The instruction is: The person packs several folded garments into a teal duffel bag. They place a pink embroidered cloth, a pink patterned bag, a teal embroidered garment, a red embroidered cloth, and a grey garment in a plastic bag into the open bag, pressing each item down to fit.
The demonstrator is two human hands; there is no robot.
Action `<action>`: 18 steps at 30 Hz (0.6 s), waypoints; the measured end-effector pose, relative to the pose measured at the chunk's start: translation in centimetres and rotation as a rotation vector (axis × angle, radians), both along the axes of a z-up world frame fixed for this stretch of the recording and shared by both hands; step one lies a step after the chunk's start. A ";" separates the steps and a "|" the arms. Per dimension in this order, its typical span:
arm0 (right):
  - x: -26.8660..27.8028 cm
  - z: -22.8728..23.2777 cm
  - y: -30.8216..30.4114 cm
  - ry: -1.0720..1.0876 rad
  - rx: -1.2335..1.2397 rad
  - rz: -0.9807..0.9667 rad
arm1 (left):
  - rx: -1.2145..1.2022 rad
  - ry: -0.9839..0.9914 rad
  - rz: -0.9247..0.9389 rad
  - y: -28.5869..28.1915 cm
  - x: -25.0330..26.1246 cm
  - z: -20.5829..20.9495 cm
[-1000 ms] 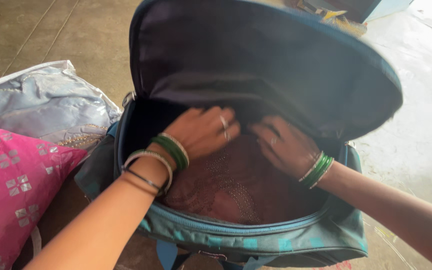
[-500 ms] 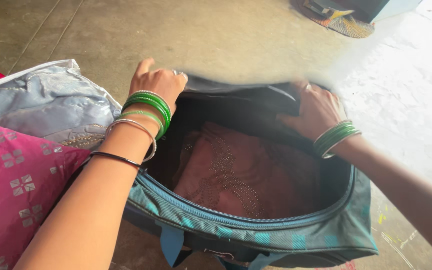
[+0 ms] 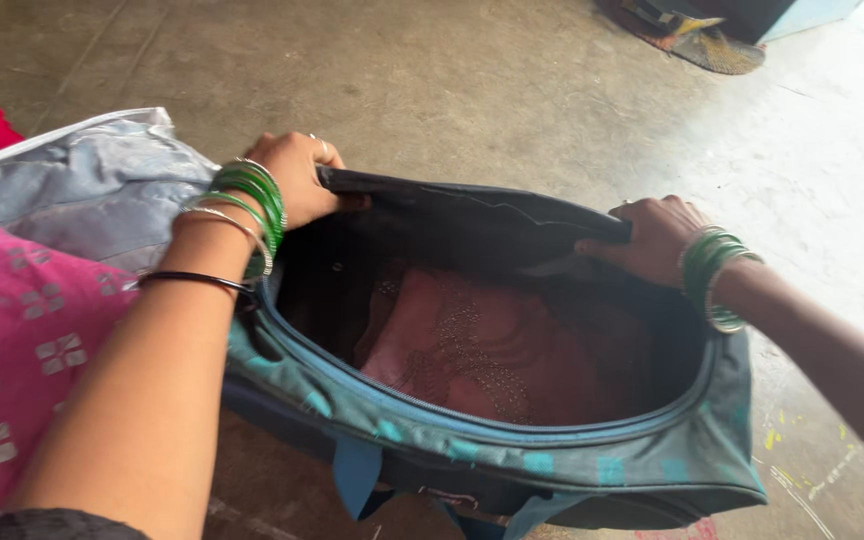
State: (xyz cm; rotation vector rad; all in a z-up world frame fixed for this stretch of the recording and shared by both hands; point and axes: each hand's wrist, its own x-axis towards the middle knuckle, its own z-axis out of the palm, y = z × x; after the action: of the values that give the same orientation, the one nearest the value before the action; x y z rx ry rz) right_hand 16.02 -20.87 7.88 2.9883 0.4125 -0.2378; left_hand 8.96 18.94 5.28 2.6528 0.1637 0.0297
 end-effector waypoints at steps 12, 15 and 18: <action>-2.2 2.0 2.5 -0.227 -0.056 0.374 | 0.516 -0.501 -0.366 -5.1 1.5 0.7; -4.1 2.5 4.3 -0.667 0.035 0.660 | 0.522 -0.207 -0.435 -8.9 1.9 2.1; -6.6 1.6 5.1 -0.712 0.264 0.732 | 0.530 -0.048 -0.424 -9.8 2.5 2.4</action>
State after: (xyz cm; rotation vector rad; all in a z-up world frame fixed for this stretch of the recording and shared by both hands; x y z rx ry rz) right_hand 9.42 -15.74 9.51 2.6345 1.4212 0.9575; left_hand 11.50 9.12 7.70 3.1483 -0.4900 -0.0047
